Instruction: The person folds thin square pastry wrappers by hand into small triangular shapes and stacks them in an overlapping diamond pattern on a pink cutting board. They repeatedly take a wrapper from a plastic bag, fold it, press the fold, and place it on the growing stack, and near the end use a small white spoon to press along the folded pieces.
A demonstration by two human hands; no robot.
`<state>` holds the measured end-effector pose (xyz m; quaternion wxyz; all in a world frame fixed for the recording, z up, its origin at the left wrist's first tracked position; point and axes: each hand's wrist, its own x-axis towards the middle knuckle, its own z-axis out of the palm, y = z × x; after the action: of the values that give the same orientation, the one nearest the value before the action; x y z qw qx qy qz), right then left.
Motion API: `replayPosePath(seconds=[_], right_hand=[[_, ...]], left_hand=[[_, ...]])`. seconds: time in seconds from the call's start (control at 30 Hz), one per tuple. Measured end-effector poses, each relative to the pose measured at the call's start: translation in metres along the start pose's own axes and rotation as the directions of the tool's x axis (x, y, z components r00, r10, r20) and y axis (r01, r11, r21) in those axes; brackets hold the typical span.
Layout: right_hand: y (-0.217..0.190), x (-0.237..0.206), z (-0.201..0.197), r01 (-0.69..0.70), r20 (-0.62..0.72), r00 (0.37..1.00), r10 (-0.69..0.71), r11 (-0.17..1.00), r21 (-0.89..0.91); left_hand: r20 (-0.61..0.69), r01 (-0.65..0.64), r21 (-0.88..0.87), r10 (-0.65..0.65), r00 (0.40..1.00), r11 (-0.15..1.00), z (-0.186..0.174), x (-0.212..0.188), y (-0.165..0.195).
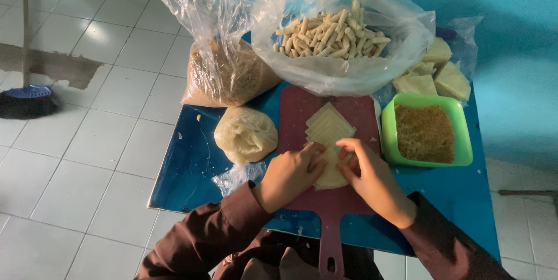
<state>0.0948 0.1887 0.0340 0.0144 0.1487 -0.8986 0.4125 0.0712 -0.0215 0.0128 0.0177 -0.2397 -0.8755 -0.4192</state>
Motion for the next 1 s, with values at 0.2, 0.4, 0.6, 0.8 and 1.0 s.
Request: replayPosePath(seconds=[0.2, 0.4, 0.6, 0.8, 1.0], right_hand=[[-0.007, -0.006, 0.0, -0.087, 0.078, 0.993, 0.087, 0.996, -0.002], [-0.006, -0.007, -0.001, -0.052, 0.086, 0.995, 0.053, 0.999, -0.01], [-0.009, -0.009, -0.006, -0.086, 0.135, 0.987, 0.085, 0.996, 0.0], [-0.01, -0.008, -0.007, -0.055, 0.152, 0.987, 0.058, 0.998, -0.026], [-0.01, -0.008, -0.006, -0.071, 0.134, 0.988, 0.072, 0.997, -0.009]], left_hand=[[0.151, 0.075, 0.091, -0.089, 0.985, 0.993, -0.006, -0.001, 0.004], [0.167, 0.051, 0.101, -0.067, 0.984, 0.994, -0.009, -0.004, 0.009], [0.204, 0.062, 0.088, -0.079, 0.976, 0.994, -0.011, -0.004, 0.011], [0.219, 0.071, 0.086, -0.088, 0.972, 0.994, -0.013, -0.004, 0.012], [0.207, 0.066, 0.114, -0.089, 0.974, 0.991, -0.012, -0.003, 0.013]])
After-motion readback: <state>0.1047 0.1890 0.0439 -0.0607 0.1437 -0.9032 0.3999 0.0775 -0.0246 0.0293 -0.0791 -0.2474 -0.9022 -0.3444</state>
